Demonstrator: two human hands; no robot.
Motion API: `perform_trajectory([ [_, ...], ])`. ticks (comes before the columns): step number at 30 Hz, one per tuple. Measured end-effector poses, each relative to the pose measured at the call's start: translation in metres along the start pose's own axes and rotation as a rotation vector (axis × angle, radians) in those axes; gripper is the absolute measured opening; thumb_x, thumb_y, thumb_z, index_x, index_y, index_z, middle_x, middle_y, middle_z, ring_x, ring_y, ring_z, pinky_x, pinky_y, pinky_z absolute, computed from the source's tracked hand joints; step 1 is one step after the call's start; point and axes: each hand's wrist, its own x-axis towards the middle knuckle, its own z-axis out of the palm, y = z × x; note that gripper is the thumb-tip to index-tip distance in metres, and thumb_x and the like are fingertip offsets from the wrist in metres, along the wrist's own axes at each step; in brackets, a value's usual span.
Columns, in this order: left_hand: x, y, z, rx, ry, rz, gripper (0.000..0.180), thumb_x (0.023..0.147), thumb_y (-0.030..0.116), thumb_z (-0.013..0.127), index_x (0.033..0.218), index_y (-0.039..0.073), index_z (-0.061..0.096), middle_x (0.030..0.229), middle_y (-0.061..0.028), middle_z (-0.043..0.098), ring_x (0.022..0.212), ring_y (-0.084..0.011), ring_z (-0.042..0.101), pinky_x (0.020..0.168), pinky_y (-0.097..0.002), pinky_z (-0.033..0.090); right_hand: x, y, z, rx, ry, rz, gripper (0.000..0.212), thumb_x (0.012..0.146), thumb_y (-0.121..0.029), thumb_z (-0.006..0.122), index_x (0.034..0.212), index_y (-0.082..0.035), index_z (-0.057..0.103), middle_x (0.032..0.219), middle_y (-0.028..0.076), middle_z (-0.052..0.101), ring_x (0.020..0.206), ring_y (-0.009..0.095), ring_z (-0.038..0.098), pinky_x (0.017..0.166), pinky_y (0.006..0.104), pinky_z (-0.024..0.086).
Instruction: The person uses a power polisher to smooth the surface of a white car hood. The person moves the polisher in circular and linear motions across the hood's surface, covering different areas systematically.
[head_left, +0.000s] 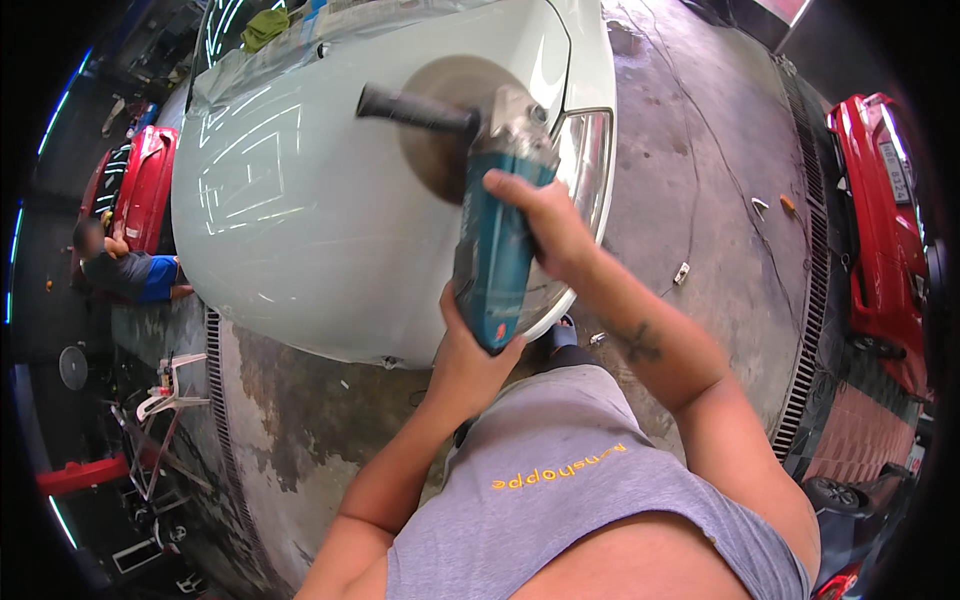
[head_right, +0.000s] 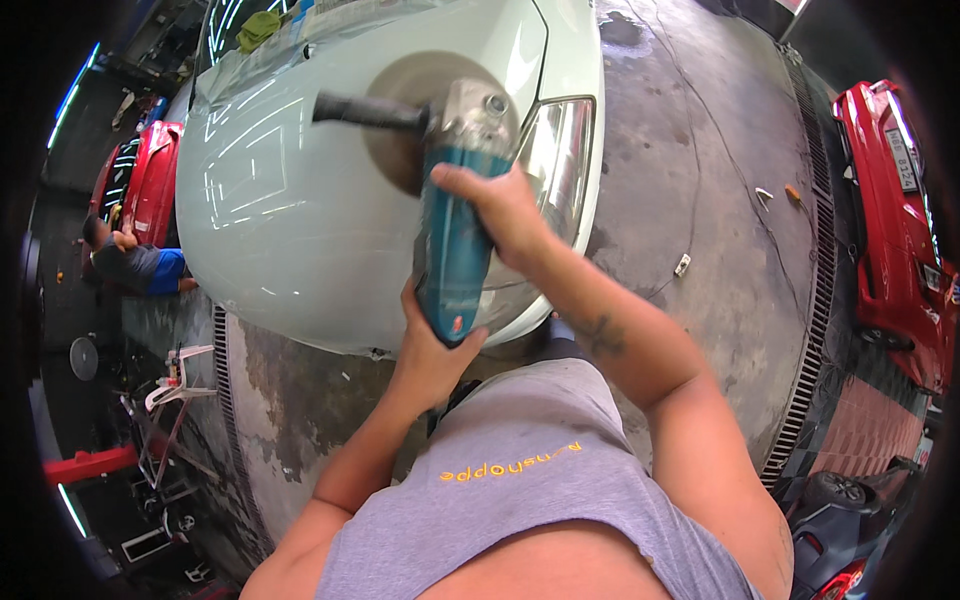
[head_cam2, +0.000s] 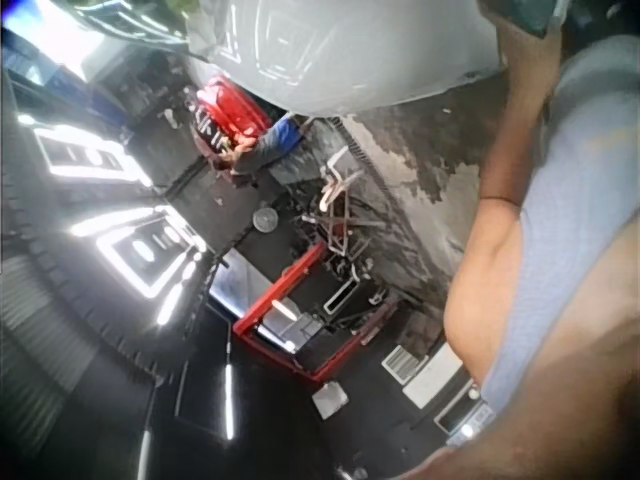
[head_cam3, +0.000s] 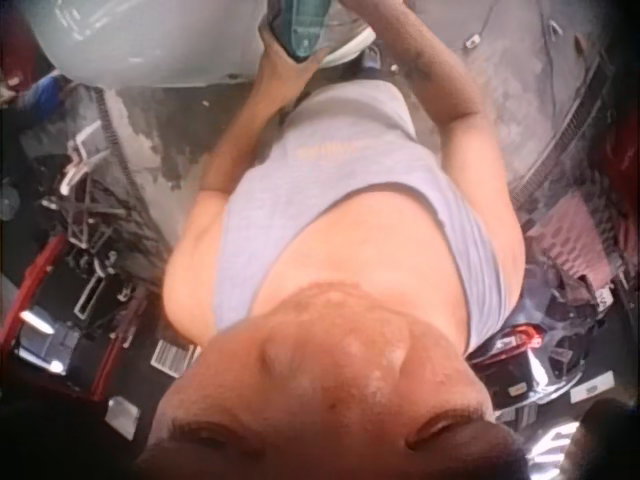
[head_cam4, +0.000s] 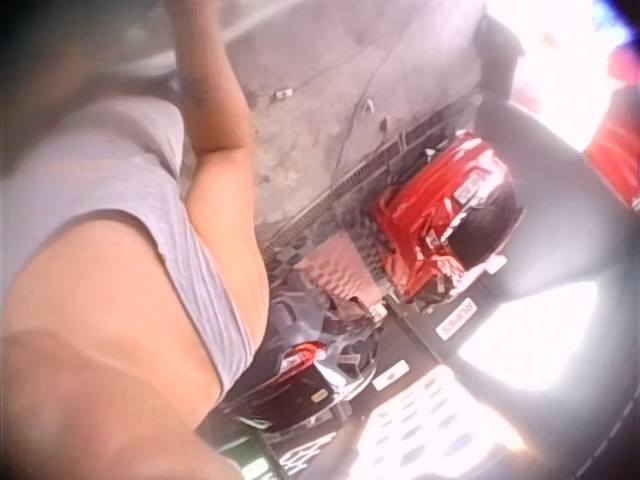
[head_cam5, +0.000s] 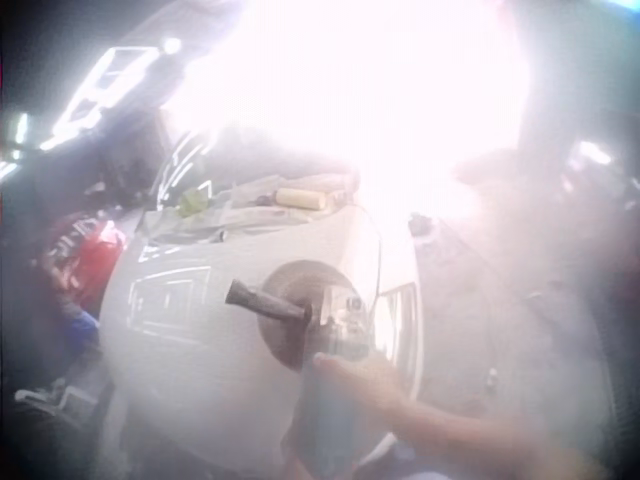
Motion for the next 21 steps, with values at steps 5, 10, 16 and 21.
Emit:
perform_trajectory([
  [5,-0.067,-0.056,-0.032,-0.003,-0.075,-0.155,0.116,0.086,0.024,0.085,0.164,0.001,0.002,0.140,-0.0354,0.058,0.129,-0.0449,0.064,0.110,-0.0486,0.049,-0.062,0.066,0.045,0.013,0.052,-0.030,0.054,0.089,-0.020,0.089,0.131,-0.003,0.059,0.108,0.008,0.070,0.095,0.020,0.070,0.086,0.0393,0.061],
  [10,-0.115,-0.133,-0.073,0.047,-0.149,-0.196,0.113,0.084,0.019,0.082,0.165,0.007,0.005,0.131,-0.0331,0.065,0.121,-0.0468,0.069,0.105,-0.0512,0.053,-0.111,0.138,0.091,-0.006,0.123,0.025,0.055,0.089,-0.019,0.089,0.132,-0.004,0.058,0.111,0.007,0.069,0.099,0.019,0.069,0.089,0.0392,0.060],
  [16,-0.151,-0.215,-0.116,0.038,-0.170,-0.105,0.110,0.083,0.015,0.077,0.166,0.015,0.005,0.119,-0.0343,0.072,0.116,-0.0535,0.070,0.100,-0.0559,0.056,-0.153,0.204,0.144,-0.012,0.161,0.051,0.056,0.090,-0.018,0.089,0.135,-0.004,0.058,0.116,0.007,0.069,0.108,0.019,0.068,0.098,0.0388,0.056],
  [21,-0.176,-0.252,-0.150,0.048,-0.248,-0.209,0.108,0.083,0.013,0.080,0.166,0.009,0.009,0.136,-0.0320,0.066,0.125,-0.0468,0.069,0.104,-0.0492,0.054,-0.175,0.255,0.163,-0.027,0.124,0.184,0.062,0.088,-0.020,0.090,0.138,-0.005,0.057,0.123,0.008,0.068,0.114,0.020,0.066,0.103,0.0391,0.053],
])
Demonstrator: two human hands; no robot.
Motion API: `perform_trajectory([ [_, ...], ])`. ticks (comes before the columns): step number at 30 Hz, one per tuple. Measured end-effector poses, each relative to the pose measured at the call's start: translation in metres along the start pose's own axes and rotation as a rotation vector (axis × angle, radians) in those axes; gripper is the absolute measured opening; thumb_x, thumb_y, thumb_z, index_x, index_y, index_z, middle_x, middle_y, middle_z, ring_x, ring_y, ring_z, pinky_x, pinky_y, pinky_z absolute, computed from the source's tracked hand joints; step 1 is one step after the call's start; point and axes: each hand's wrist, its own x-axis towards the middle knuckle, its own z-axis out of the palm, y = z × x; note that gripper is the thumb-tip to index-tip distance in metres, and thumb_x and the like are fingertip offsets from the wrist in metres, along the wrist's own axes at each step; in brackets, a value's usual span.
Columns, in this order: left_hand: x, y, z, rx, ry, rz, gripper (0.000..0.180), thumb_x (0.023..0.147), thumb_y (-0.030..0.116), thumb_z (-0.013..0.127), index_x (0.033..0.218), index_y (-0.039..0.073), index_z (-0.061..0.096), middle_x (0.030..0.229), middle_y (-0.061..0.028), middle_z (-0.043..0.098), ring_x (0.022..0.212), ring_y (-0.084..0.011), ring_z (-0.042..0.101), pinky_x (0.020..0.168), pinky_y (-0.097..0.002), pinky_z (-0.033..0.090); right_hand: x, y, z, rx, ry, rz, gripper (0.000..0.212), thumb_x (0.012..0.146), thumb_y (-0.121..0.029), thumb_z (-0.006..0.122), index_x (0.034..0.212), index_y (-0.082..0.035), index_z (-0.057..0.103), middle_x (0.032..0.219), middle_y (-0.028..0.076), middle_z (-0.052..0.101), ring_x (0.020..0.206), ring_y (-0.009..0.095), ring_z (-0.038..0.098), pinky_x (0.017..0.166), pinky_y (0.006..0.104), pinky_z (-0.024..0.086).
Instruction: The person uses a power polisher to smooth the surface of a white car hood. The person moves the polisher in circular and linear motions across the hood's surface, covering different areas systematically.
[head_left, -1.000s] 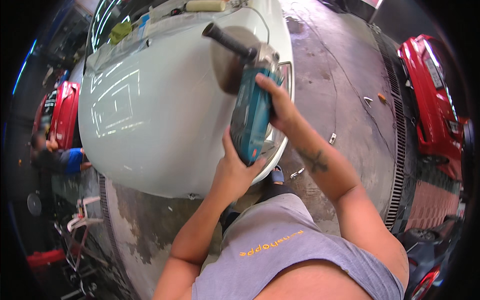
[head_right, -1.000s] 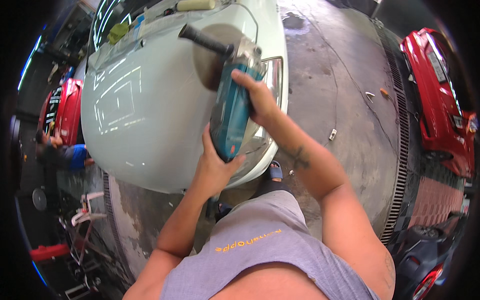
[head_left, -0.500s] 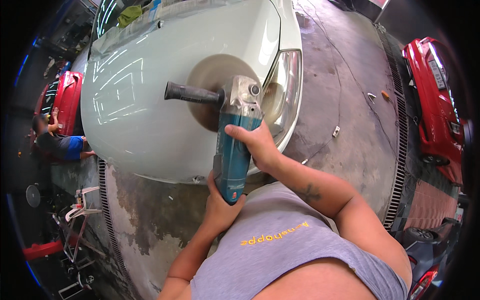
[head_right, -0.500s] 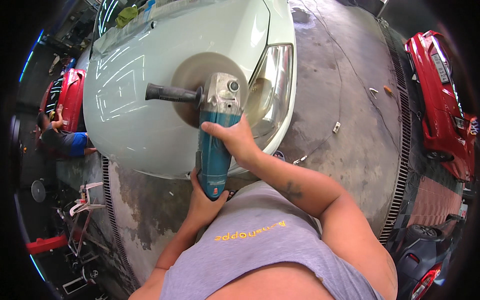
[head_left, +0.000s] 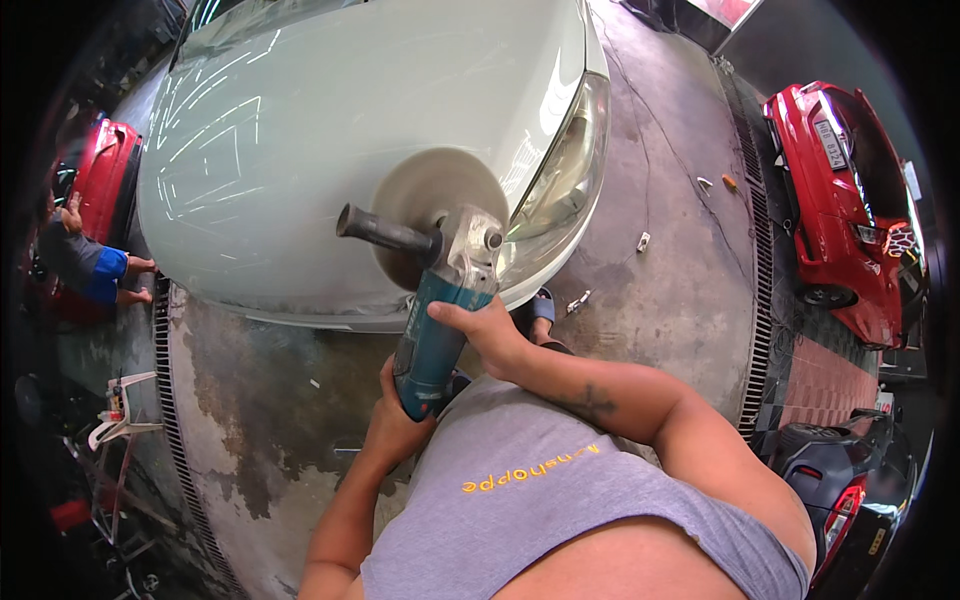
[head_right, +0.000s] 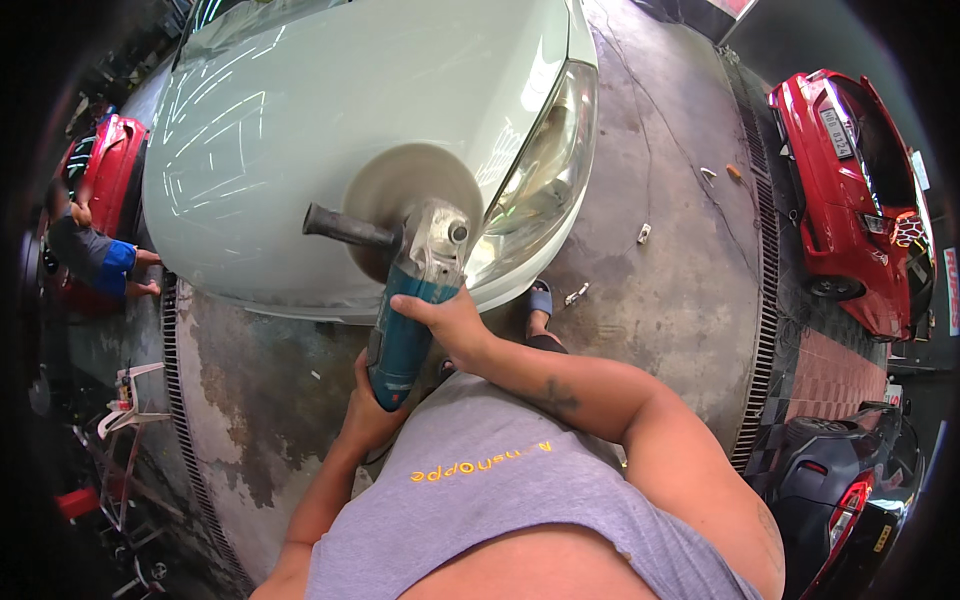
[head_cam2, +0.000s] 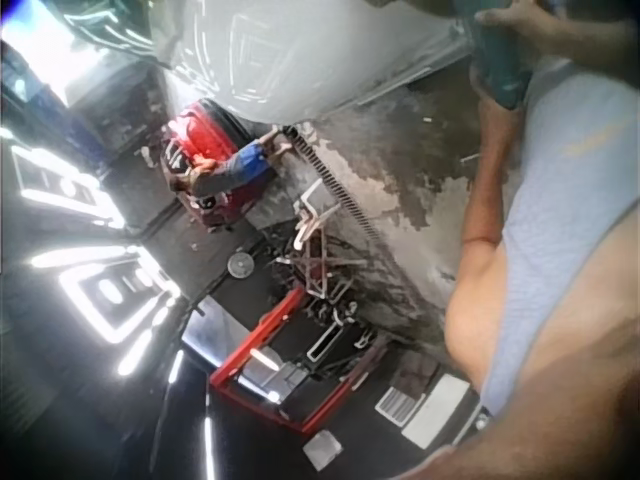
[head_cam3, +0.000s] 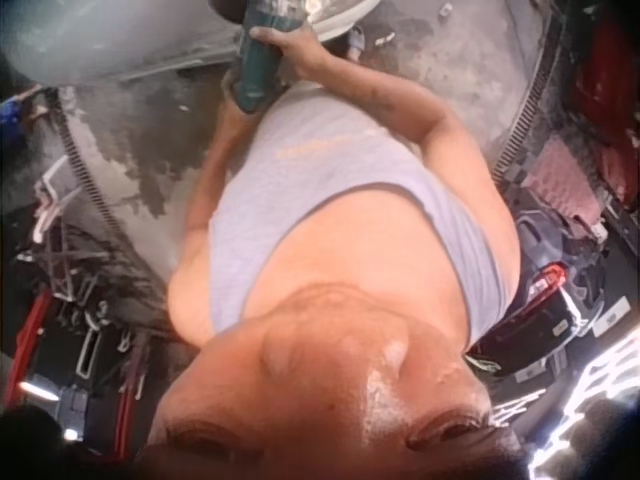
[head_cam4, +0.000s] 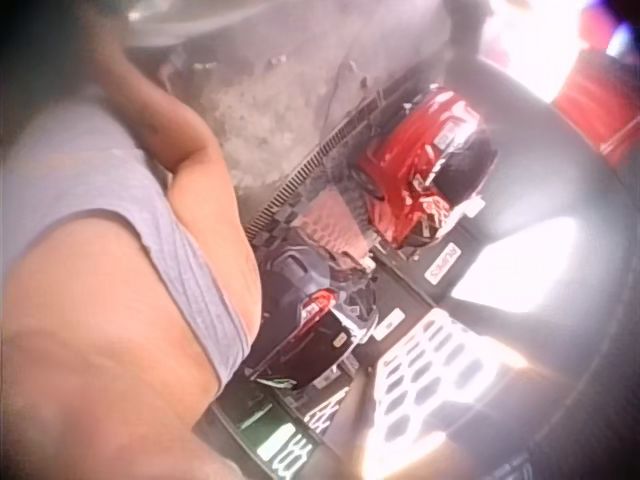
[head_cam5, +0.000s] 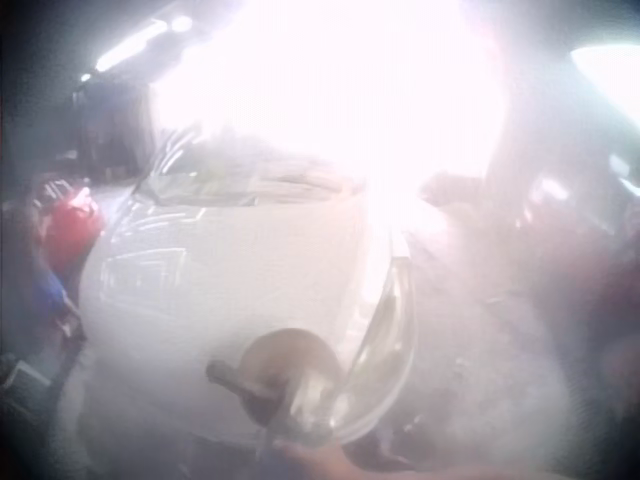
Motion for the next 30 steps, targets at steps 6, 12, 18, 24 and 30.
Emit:
perform_trajectory([
  [6,-0.015,-0.047,-0.007,-0.005,0.059,0.162,0.109,0.084,0.013,0.075,0.167,0.015,0.005,0.117,-0.0352,0.072,0.112,-0.0549,0.070,0.096,-0.0570,0.056,-0.015,0.023,0.018,0.067,-0.012,0.126,0.057,0.091,-0.019,0.088,0.138,-0.004,0.059,0.124,0.008,0.069,0.117,0.021,0.066,0.106,0.0410,0.051],
  [12,0.013,-0.012,0.002,-0.032,0.011,0.151,0.113,0.080,0.015,0.076,0.168,0.016,0.005,0.106,-0.0370,0.072,0.104,-0.0573,0.070,0.093,-0.0606,0.056,0.002,-0.006,0.012,0.088,0.100,-0.055,0.046,0.092,-0.016,0.085,0.130,-0.003,0.063,0.112,0.007,0.072,0.103,0.021,0.071,0.094,0.0387,0.058],
  [18,0.018,0.013,0.009,-0.051,-0.014,0.179,0.113,0.080,0.015,0.076,0.168,0.017,0.004,0.109,-0.0374,0.072,0.104,-0.0572,0.070,0.092,-0.0620,0.056,0.004,-0.027,-0.008,0.081,0.131,-0.055,0.038,0.093,-0.020,0.084,0.123,-0.004,0.066,0.104,0.007,0.073,0.091,0.021,0.072,0.085,0.0389,0.061],
  [24,0.003,-0.019,0.014,0.027,-0.025,0.139,0.116,0.087,0.027,0.083,0.169,0.016,0.003,0.112,-0.0356,0.073,0.104,-0.0565,0.071,0.091,-0.0608,0.056,-0.016,0.003,-0.019,0.079,0.120,0.021,0.047,0.095,-0.022,0.083,0.133,-0.004,0.061,0.115,0.009,0.073,0.106,0.022,0.070,0.099,0.0416,0.056],
  [30,0.037,0.046,0.024,0.058,-0.093,0.127,0.121,0.089,0.035,0.084,0.170,0.014,-0.002,0.112,-0.0329,0.075,0.107,-0.0542,0.072,0.094,-0.0577,0.056,0.005,-0.048,-0.056,0.108,0.113,-0.004,0.047,0.095,-0.025,0.083,0.131,-0.003,0.061,0.114,0.008,0.073,0.101,0.021,0.071,0.094,0.0404,0.058],
])
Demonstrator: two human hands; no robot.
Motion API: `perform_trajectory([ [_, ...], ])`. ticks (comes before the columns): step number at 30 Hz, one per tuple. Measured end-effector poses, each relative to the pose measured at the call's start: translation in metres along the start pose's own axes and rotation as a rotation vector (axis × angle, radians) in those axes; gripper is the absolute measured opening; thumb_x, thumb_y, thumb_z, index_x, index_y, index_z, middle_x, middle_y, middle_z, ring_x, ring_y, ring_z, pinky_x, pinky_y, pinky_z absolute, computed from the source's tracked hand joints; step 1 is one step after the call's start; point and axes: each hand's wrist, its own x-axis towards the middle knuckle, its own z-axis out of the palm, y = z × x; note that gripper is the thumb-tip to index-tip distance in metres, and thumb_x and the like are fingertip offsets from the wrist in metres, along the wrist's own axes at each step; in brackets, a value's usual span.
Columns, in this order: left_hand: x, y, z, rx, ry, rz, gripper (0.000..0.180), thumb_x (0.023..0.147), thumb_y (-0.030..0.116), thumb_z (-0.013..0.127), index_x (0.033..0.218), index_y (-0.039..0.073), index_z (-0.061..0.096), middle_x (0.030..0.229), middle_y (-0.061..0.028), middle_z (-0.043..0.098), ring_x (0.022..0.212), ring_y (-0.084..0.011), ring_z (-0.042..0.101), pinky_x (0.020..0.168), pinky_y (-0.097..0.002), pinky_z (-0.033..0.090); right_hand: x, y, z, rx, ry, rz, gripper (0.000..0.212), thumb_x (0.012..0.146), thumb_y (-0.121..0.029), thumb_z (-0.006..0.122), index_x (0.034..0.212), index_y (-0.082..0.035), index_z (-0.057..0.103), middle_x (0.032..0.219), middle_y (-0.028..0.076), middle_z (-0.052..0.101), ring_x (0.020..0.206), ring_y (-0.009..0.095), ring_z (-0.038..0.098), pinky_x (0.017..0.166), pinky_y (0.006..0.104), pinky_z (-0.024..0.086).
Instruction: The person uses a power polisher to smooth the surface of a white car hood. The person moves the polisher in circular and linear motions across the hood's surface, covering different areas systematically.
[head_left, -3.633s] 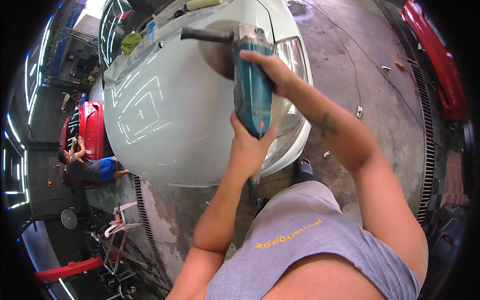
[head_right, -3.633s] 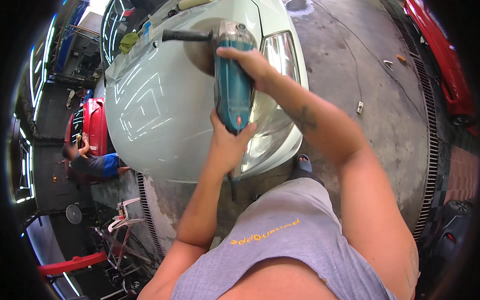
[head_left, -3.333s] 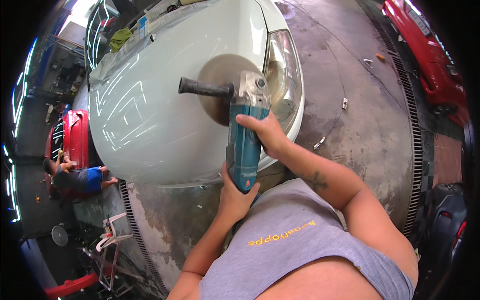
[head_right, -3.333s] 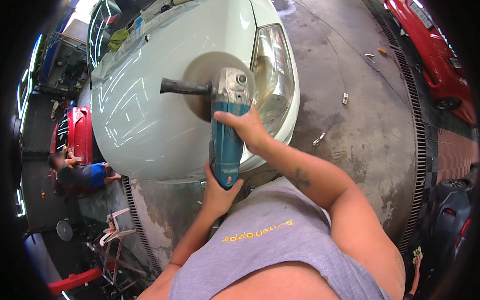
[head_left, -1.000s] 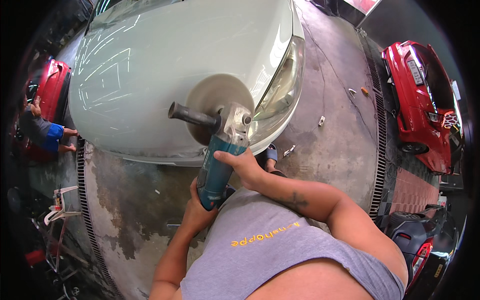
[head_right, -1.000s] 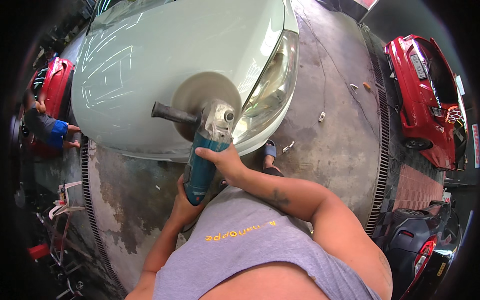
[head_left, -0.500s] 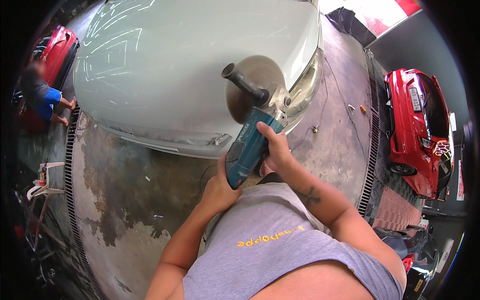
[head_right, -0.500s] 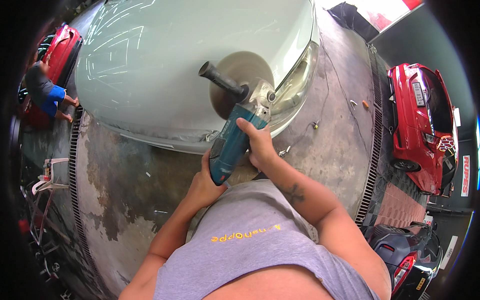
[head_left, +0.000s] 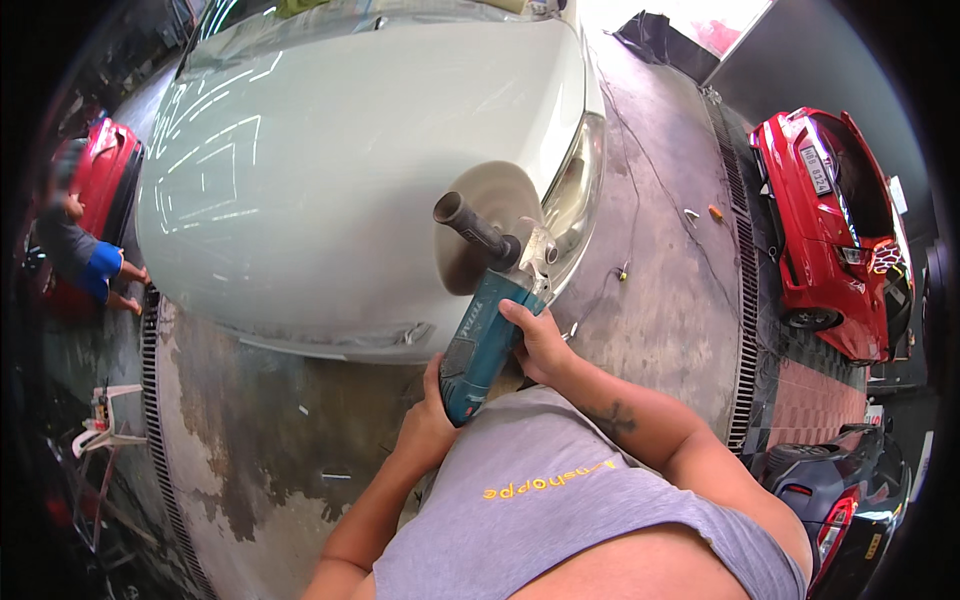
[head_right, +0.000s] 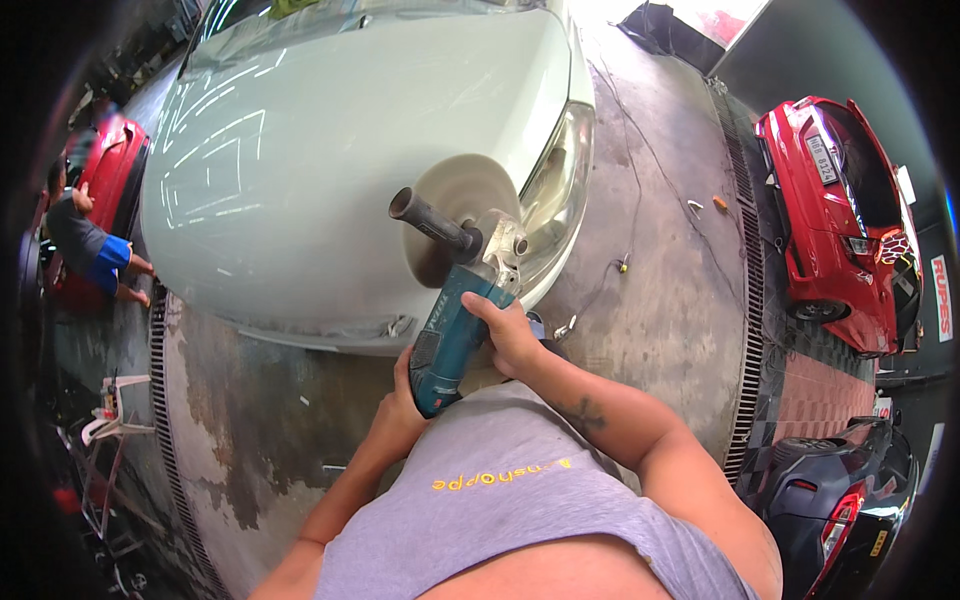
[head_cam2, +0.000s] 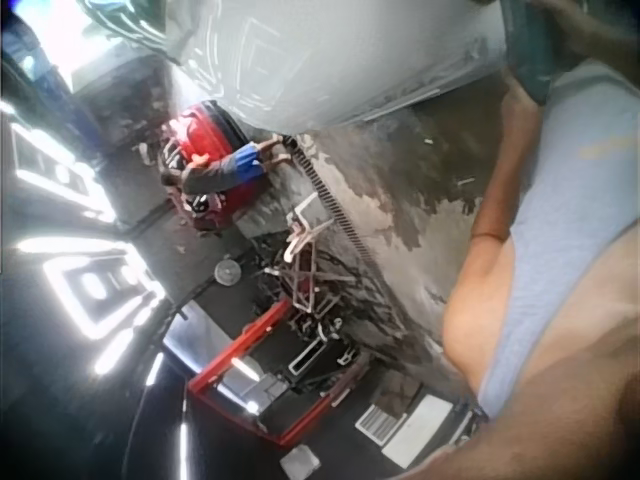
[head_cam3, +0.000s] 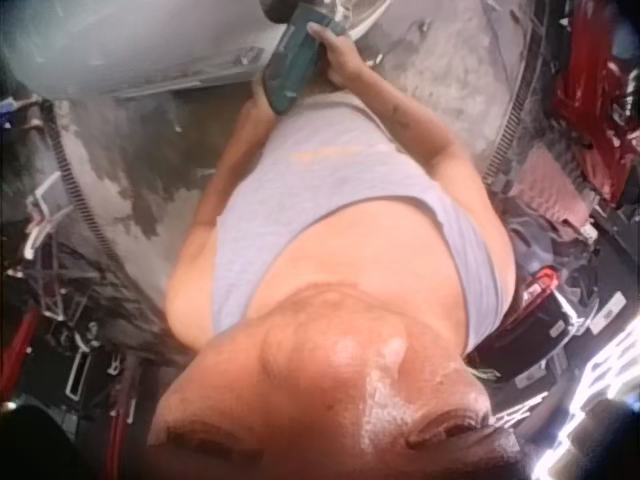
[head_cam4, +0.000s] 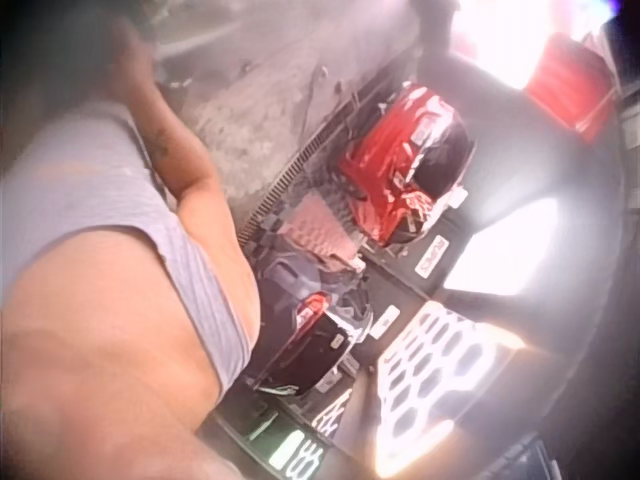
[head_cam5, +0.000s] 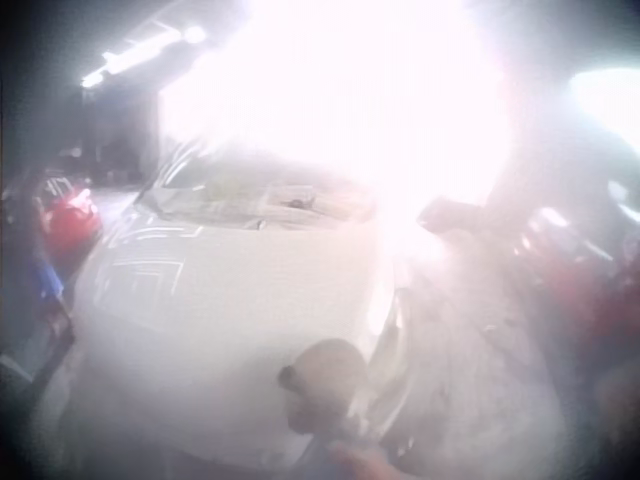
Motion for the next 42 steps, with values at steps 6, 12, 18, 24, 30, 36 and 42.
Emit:
perform_trajectory([
  [6,0.052,0.096,0.004,-0.088,0.052,0.125,0.123,0.090,0.040,0.084,0.169,0.011,-0.005,0.115,-0.0298,0.075,0.111,-0.0509,0.073,0.101,-0.0550,0.056,0.056,-0.084,-0.032,0.055,-0.073,-0.131,0.048,0.093,-0.027,0.083,0.128,-0.002,0.062,0.110,0.009,0.073,0.096,0.021,0.073,0.089,0.0415,0.060],
  [12,0.121,0.215,0.018,-0.079,0.082,-0.036,0.123,0.089,0.036,0.087,0.169,0.012,-0.005,0.132,-0.0353,0.067,0.123,-0.0522,0.068,0.108,-0.0541,0.052,0.116,-0.192,-0.068,0.157,-0.166,-0.096,0.049,0.092,-0.024,0.082,0.129,-0.001,0.061,0.108,0.010,0.072,0.094,0.022,0.072,0.088,0.0416,0.061],
  [18,0.197,0.308,0.032,-0.036,0.225,0.036,0.122,0.091,0.029,0.086,0.168,0.006,-0.005,0.142,-0.0360,0.060,0.126,-0.0507,0.067,0.108,-0.0535,0.051,0.187,-0.295,-0.099,0.142,-0.270,-0.132,0.051,0.091,-0.026,0.084,0.129,-0.001,0.062,0.106,0.009,0.071,0.092,0.020,0.072,0.086,0.0401,0.061],
  [24,0.279,0.409,0.010,-0.080,0.229,-0.010,0.116,0.093,0.031,0.083,0.168,0.002,-0.002,0.130,-0.0379,0.066,0.119,-0.0521,0.070,0.102,-0.0519,0.055,0.273,-0.394,-0.116,0.111,-0.307,-0.087,0.046,0.093,-0.032,0.083,0.122,0.000,0.068,0.101,0.012,0.075,0.085,0.023,0.075,0.081,0.0392,0.063],
  [30,0.271,0.410,0.016,-0.036,0.294,-0.037,0.119,0.092,0.029,0.084,0.168,0.000,-0.004,0.139,-0.0390,0.059,0.128,-0.0495,0.065,0.108,-0.0512,0.051,0.273,-0.390,-0.116,0.023,-0.343,-0.133,0.055,0.092,-0.040,0.084,0.126,0.000,0.068,0.107,0.012,0.075,0.092,0.023,0.075,0.086,0.0401,0.062],
  [36,0.189,0.348,0.044,0.023,0.273,-0.106,0.121,0.090,0.031,0.085,0.166,0.001,-0.005,0.145,-0.0402,0.054,0.131,-0.0535,0.062,0.111,-0.0549,0.049,0.197,-0.311,-0.107,-0.042,-0.293,-0.133,0.077,0.084,-0.034,0.093,0.141,0.000,0.055,0.123,0.011,0.068,0.111,0.021,0.066,0.099,0.0379,0.055],
  [42,0.258,0.366,0.037,0.095,0.397,0.034,0.116,0.091,0.023,0.084,0.165,-0.002,-0.001,0.133,-0.0294,0.060,0.112,-0.0371,0.069,0.099,-0.0490,0.056,0.254,-0.373,-0.104,-0.075,-0.264,-0.227,0.055,0.088,-0.028,0.088,0.129,-0.001,0.064,0.106,0.008,0.072,0.092,0.018,0.071,0.085,0.0361,0.060],
])
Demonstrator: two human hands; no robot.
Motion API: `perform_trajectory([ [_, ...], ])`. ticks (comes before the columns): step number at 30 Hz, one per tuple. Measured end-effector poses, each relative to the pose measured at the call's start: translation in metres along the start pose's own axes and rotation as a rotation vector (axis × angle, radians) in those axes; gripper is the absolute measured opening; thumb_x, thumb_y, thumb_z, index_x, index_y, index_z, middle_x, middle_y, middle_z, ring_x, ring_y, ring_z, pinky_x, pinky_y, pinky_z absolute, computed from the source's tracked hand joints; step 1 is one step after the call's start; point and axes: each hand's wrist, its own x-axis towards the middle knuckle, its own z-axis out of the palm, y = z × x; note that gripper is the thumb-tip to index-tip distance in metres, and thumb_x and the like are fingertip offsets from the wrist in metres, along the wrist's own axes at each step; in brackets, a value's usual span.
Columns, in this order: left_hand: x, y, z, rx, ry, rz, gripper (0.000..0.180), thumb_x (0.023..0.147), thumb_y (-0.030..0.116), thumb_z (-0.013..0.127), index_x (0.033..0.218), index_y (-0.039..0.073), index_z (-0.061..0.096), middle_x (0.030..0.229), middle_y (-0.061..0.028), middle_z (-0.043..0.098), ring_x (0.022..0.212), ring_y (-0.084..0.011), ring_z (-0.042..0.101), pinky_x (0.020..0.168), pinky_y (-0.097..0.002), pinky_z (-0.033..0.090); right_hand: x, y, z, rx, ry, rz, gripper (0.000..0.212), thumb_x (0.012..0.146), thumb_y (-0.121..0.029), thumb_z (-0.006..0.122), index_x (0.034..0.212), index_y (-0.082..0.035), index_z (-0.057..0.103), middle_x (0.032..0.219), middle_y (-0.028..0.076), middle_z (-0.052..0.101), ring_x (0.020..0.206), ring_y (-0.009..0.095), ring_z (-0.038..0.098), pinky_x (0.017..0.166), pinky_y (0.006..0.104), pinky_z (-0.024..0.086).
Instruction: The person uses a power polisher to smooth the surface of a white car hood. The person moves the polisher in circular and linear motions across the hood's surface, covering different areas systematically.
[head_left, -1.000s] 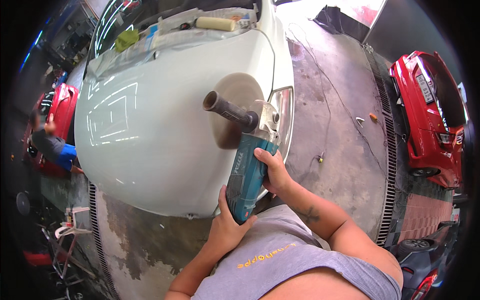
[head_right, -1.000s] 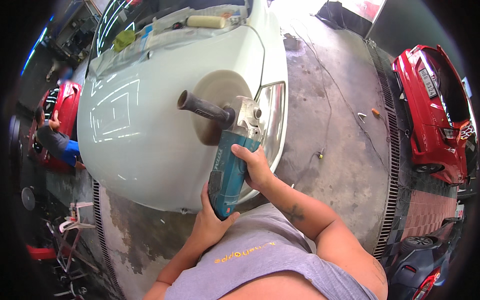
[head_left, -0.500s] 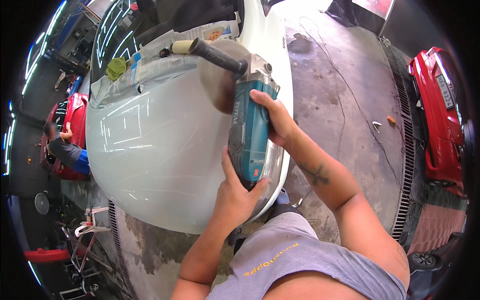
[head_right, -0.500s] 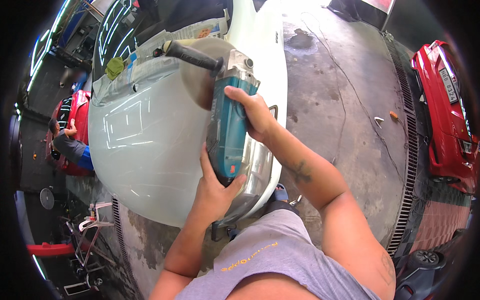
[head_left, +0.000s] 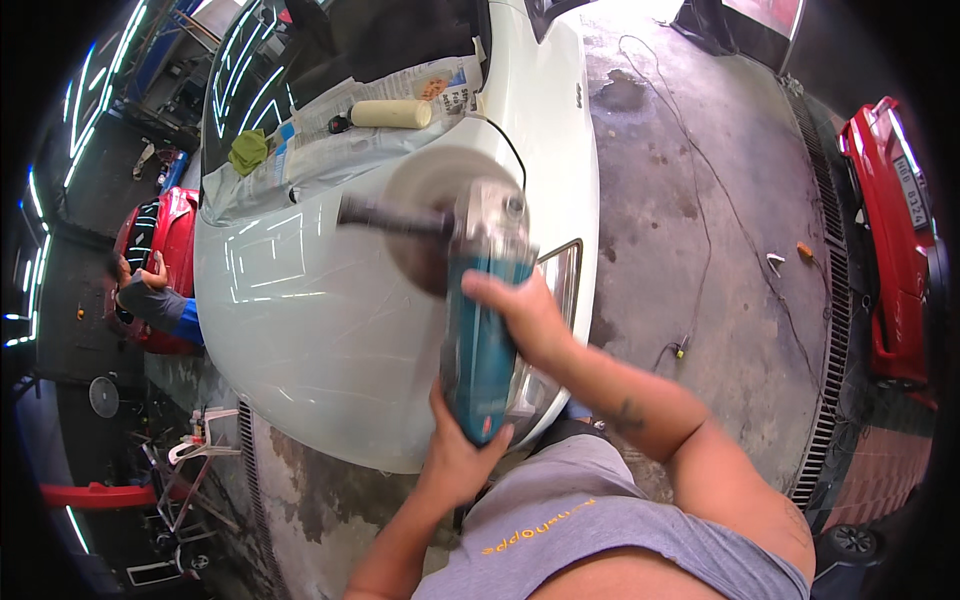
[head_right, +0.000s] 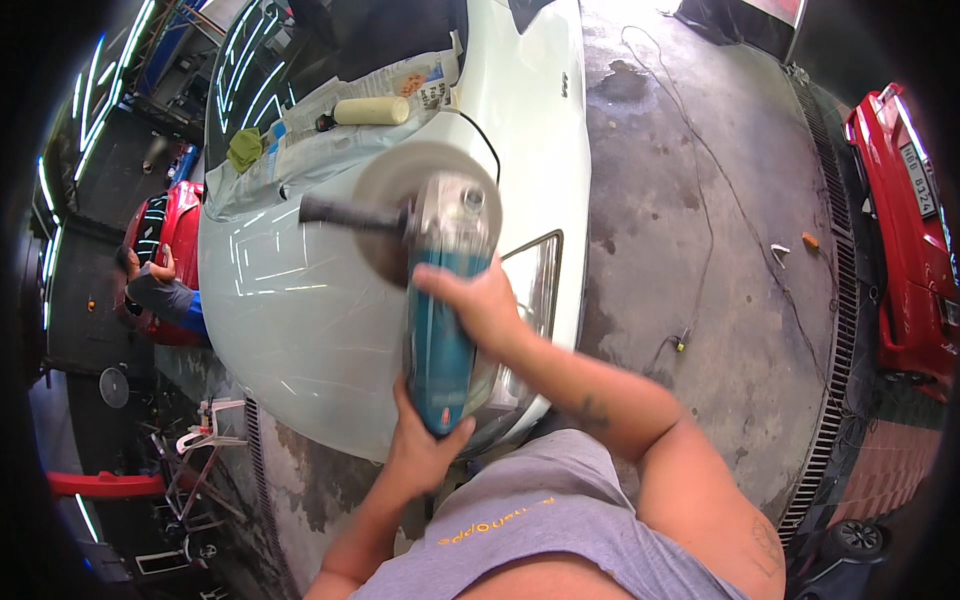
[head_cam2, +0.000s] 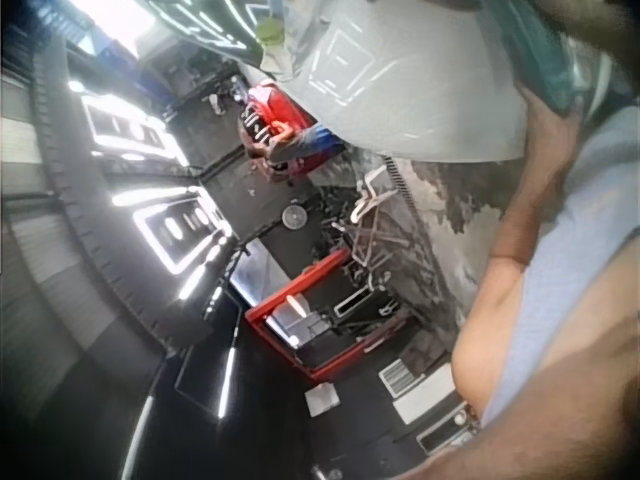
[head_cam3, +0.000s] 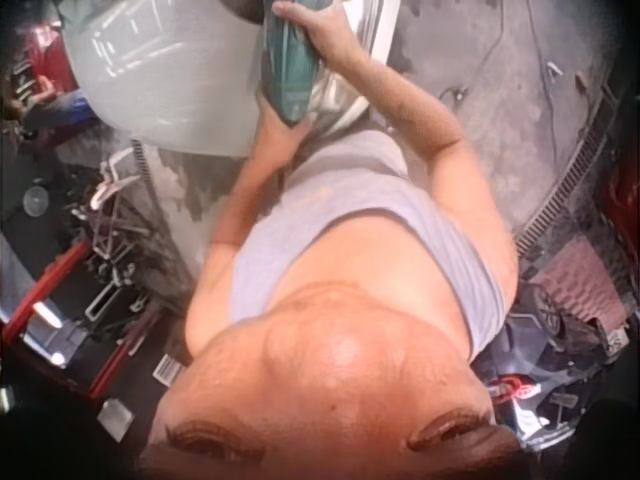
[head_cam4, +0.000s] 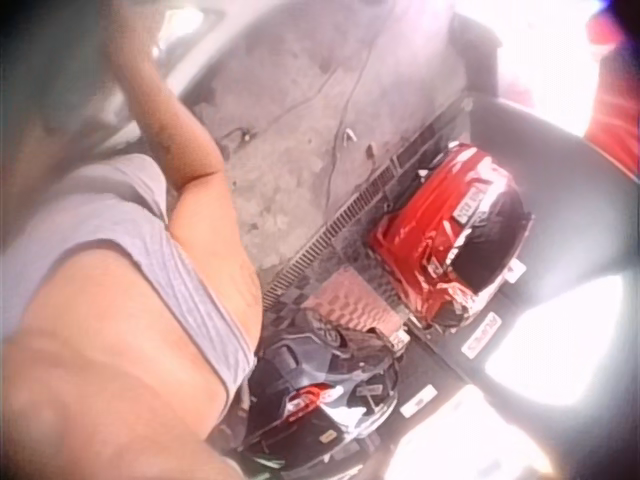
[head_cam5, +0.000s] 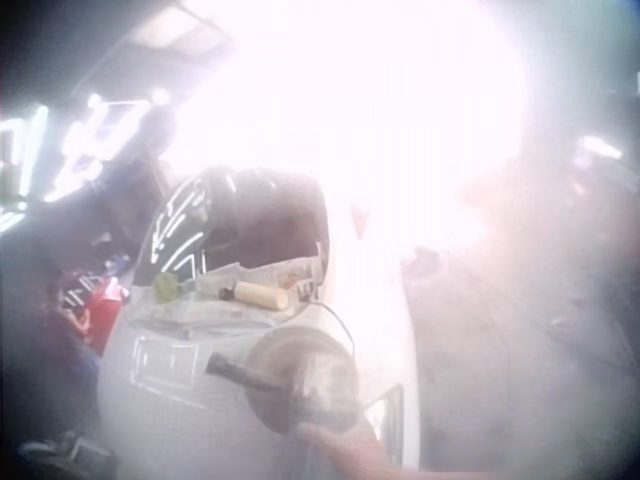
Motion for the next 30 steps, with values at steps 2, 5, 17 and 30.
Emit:
perform_trajectory([
  [2,0.043,0.017,0.000,-0.183,-0.028,-0.027,0.112,0.092,0.020,0.083,0.166,0.000,0.001,0.117,-0.0213,0.064,0.080,-0.0264,0.070,0.075,-0.0416,0.060,0.032,-0.026,-0.003,0.038,0.037,-0.017,0.046,0.090,-0.031,0.086,0.119,0.000,0.068,0.098,0.009,0.074,0.082,0.019,0.073,0.078,0.0360,0.062],
  [5,0.076,0.042,-0.009,-0.234,-0.040,0.046,0.111,0.093,0.018,0.083,0.166,0.003,0.001,0.107,-0.0159,0.064,0.067,-0.0202,0.064,0.062,-0.0372,0.057,0.059,-0.062,-0.009,0.093,0.041,0.077,0.050,0.089,-0.029,0.088,0.120,0.003,0.065,0.097,0.013,0.074,0.078,0.022,0.074,0.073,0.0409,0.065],
  [17,-0.038,-0.045,0.003,-0.020,-0.003,0.207,0.112,0.091,0.014,0.082,0.163,0.002,-0.004,0.131,-0.0232,0.057,0.076,-0.0220,0.069,0.066,-0.0385,0.060,-0.050,0.027,0.026,-0.012,0.084,0.064,0.063,0.086,-0.023,0.090,0.136,-0.003,0.056,0.113,0.009,0.068,0.097,0.020,0.069,0.087,0.0392,0.061],
  [30,0.052,0.045,-0.042,-0.373,-0.185,-0.103,0.109,0.093,0.020,0.082,0.163,0.005,0.000,0.116,-0.0165,0.059,0.068,-0.0191,0.064,0.060,-0.0373,0.058,0.045,-0.049,0.022,0.010,0.114,0.063,0.051,0.088,-0.027,0.089,0.120,0.004,0.067,0.098,0.014,0.074,0.078,0.024,0.075,0.072,0.0419,0.065],
])
